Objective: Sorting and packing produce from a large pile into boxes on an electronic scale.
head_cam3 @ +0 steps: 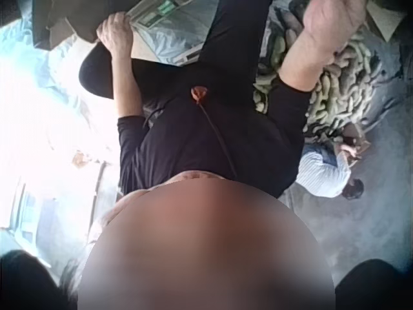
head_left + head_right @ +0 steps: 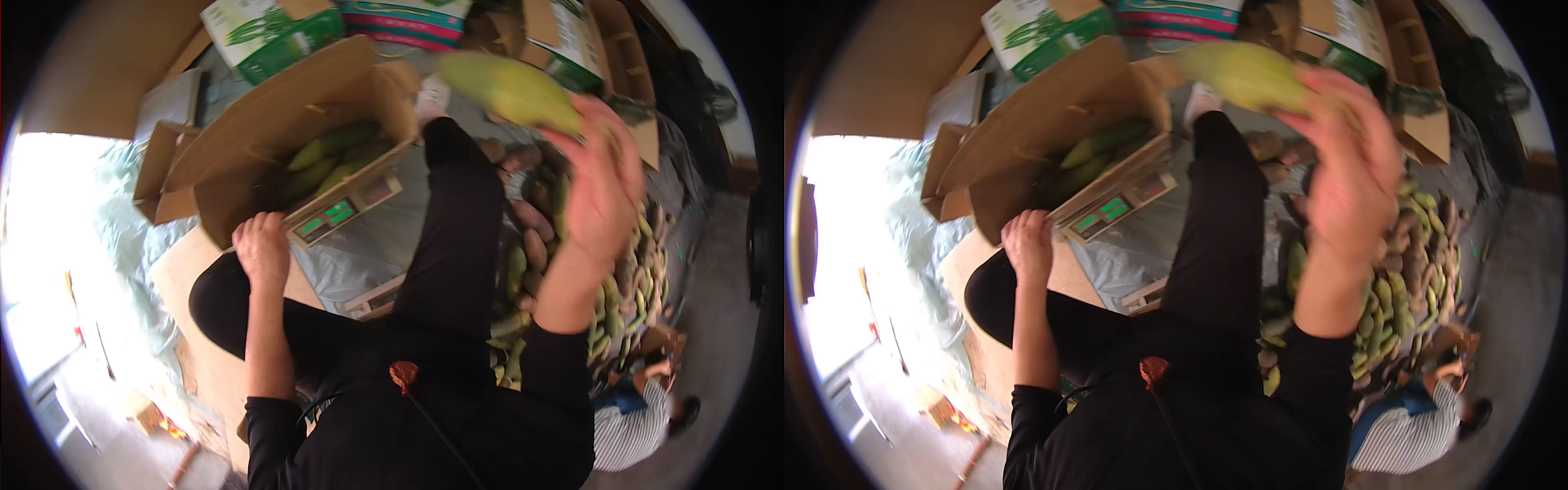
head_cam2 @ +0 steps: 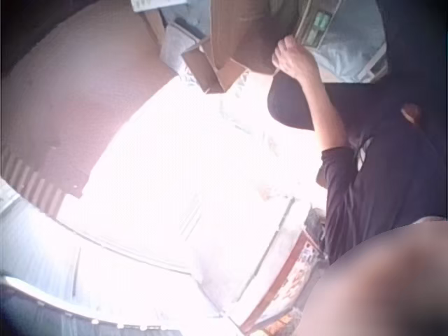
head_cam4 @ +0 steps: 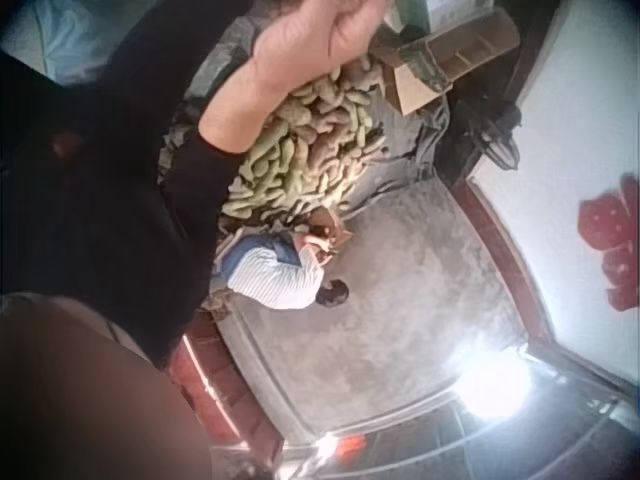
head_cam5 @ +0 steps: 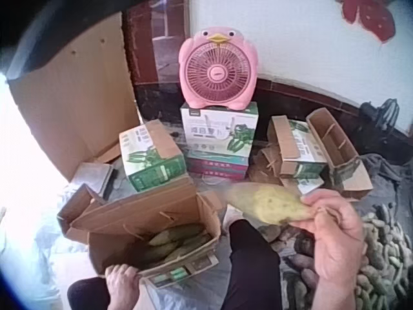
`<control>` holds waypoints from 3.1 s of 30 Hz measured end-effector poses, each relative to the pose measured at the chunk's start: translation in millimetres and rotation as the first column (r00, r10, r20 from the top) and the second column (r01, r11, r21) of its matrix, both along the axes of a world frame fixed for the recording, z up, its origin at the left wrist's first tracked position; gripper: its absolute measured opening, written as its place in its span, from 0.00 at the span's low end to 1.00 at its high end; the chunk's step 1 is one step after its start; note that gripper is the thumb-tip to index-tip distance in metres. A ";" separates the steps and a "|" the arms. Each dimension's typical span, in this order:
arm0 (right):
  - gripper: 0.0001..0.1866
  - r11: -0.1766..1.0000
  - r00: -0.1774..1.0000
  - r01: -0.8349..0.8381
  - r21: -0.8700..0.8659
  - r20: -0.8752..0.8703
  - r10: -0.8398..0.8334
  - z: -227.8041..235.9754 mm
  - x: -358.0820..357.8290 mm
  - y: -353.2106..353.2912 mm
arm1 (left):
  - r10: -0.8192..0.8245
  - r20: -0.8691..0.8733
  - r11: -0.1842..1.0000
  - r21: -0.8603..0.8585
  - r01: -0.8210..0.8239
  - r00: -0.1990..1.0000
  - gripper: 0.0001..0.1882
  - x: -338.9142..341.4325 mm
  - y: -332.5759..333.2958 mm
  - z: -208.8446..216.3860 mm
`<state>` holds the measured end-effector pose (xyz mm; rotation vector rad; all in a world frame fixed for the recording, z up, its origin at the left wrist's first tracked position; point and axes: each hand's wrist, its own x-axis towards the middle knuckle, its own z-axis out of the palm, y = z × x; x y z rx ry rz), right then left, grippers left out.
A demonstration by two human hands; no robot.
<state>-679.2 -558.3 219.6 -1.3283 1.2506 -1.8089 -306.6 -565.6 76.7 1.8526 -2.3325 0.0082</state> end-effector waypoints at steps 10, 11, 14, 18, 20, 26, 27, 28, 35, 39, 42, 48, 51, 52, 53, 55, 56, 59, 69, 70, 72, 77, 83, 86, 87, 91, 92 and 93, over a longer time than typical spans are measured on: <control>0.16 0.991 0.983 -0.065 0.119 -0.165 0.084 -90.5 153.6 -55.2 | -0.059 0.037 0.998 0.003 0.059 0.998 0.06 -4.9 1.9 3.7; 0.15 0.997 0.979 -0.042 0.066 -0.194 0.055 -91.9 148.7 -51.3 | -0.071 0.036 0.997 0.005 0.071 0.997 0.06 -4.0 1.6 2.3; 0.13 0.924 0.960 -0.265 0.277 -0.018 0.281 -76.4 108.0 -32.5 | -0.061 0.060 0.998 0.013 0.061 0.996 0.06 1.8 2.0 -0.7; 0.11 0.972 0.990 -0.016 0.236 -0.131 0.048 -88.9 39.8 -10.1 | -0.030 0.038 0.997 0.072 0.027 0.999 0.06 -0.5 2.7 1.7; 0.09 0.945 0.996 0.088 0.316 -0.059 -0.073 -115.2 3.3 2.0 | -0.026 0.018 0.998 0.050 0.025 1.000 0.07 -1.1 3.5 3.2; 0.12 0.618 0.749 0.593 0.516 -0.636 -0.189 -225.8 -104.7 80.4 | -0.077 0.008 0.996 0.046 0.077 0.997 0.08 2.3 1.5 -3.1; 0.12 0.547 0.676 0.659 0.517 -0.725 -0.130 -246.4 -119.8 100.8 | -0.079 0.005 0.996 0.037 0.079 0.997 0.08 -0.7 1.6 -2.1; 0.12 0.465 0.623 0.711 0.528 -0.779 -0.069 -258.2 -126.2 117.3 | -0.075 0.006 0.997 0.026 0.075 0.997 0.08 -1.4 2.4 -1.3; 0.23 -0.091 0.475 0.856 0.509 -0.705 0.527 -295.3 -176.4 212.3 | -0.078 0.003 0.997 0.017 0.078 0.997 0.08 3.4 2.2 -4.7; 0.20 -0.154 0.493 0.838 0.523 -0.604 0.627 -297.6 -182.9 237.8 | -0.085 -0.010 0.996 0.026 0.085 0.996 0.08 3.9 1.4 -5.7; 0.20 -0.249 0.568 0.806 0.537 -0.581 0.583 -299.9 -187.8 244.3 | -0.089 -0.017 0.996 0.019 0.090 0.996 0.07 6.5 0.2 -8.6; 0.15 -0.199 0.510 0.821 0.535 -0.533 0.675 -292.9 -188.4 244.6 | -0.027 0.032 0.998 0.059 0.026 0.999 0.08 7.5 2.1 -5.0; 0.14 -0.111 0.419 0.877 0.467 -0.633 0.651 -309.9 -192.4 260.6 | -0.021 0.013 0.997 0.071 0.020 1.000 0.08 0.5 3.2 -0.1; 0.14 -0.081 0.380 0.891 0.446 -0.639 0.668 -308.0 -184.9 256.8 | -0.008 0.022 0.999 0.049 0.007 1.000 0.07 -0.1 5.1 3.4; 0.15 -0.098 0.389 0.885 0.456 -0.605 0.695 -304.4 -182.7 254.4 | -0.012 0.022 0.999 0.052 0.010 1.000 0.07 -0.7 4.8 5.2; 0.14 -0.093 0.384 0.876 0.474 -0.567 0.729 -301.6 -189.7 261.9 | -0.029 -0.008 0.999 0.040 0.029 1.000 0.07 -3.9 1.3 3.9; 0.14 -0.027 0.314 0.899 0.437 -0.603 0.734 -300.5 -189.8 266.7 | -0.040 -0.033 0.999 0.026 0.041 0.999 0.06 -6.4 0.5 2.7; 0.16 -0.012 0.310 0.896 0.444 -0.605 0.733 -279.7 -186.1 256.8 | -0.027 -0.023 0.999 0.022 0.028 0.999 0.05 -7.6 1.1 6.1; 0.29 0.389 0.528 0.787 0.480 -0.849 -0.020 -229.0 -199.6 210.7 | 0.031 -0.031 0.999 0.042 -0.030 0.999 0.04 -1.5 -0.1 9.5; 0.29 0.394 0.524 0.787 0.475 -0.852 -0.019 -219.4 -196.1 195.8 | 0.019 -0.037 0.999 0.040 -0.017 0.999 0.04 -2.9 -1.4 9.0; 0.27 0.655 0.789 0.590 0.472 -0.511 -0.342 -197.5 -186.8 160.0 | 0.014 -0.047 0.999 0.040 -0.012 0.999 0.04 -1.8 -1.1 8.7; 0.26 0.882 0.900 0.392 0.262 -0.308 -0.308 -80.0 -95.8 50.7 | 0.000 -0.030 1.000 0.018 0.001 1.000 0.05 6.3 3.5 8.0; 0.26 0.999 0.999 0.022 0.049 0.044 -0.024 -23.2 -3.6 -22.9 | 0.002 -0.035 1.000 0.030 -0.001 0.999 0.06 1.9 2.4 8.0; 0.25 0.972 0.961 -0.194 0.129 0.226 0.162 -29.2 44.6 -43.2 | 0.008 -0.024 1.000 0.027 -0.007 1.000 0.06 3.8 2.5 3.6; 0.25 0.967 0.968 -0.214 0.135 0.165 0.191 -38.8 55.9 -50.9 | 0.002 -0.011 1.000 0.018 -0.002 1.000 0.06 2.9 1.2 1.6; 0.24 0.978 0.977 -0.088 0.191 -0.174 0.122 -76.2 58.9 -59.7 | -0.043 0.006 0.999 -0.001 0.043 0.999 0.07 1.5 -1.3 3.0; 0.22 0.974 0.962 -0.040 0.223 -0.254 0.098 -79.2 52.7 -56.4 | -0.033 0.017 0.999 -0.003 0.033 0.999 0.07 4.3 0.1 2.4; 0.20 0.968 0.940 0.011 0.252 -0.333 0.077 -82.5 43.0 -52.3 | -0.034 0.026 0.999 0.002 0.034 0.999 0.06 4.4 1.1 2.2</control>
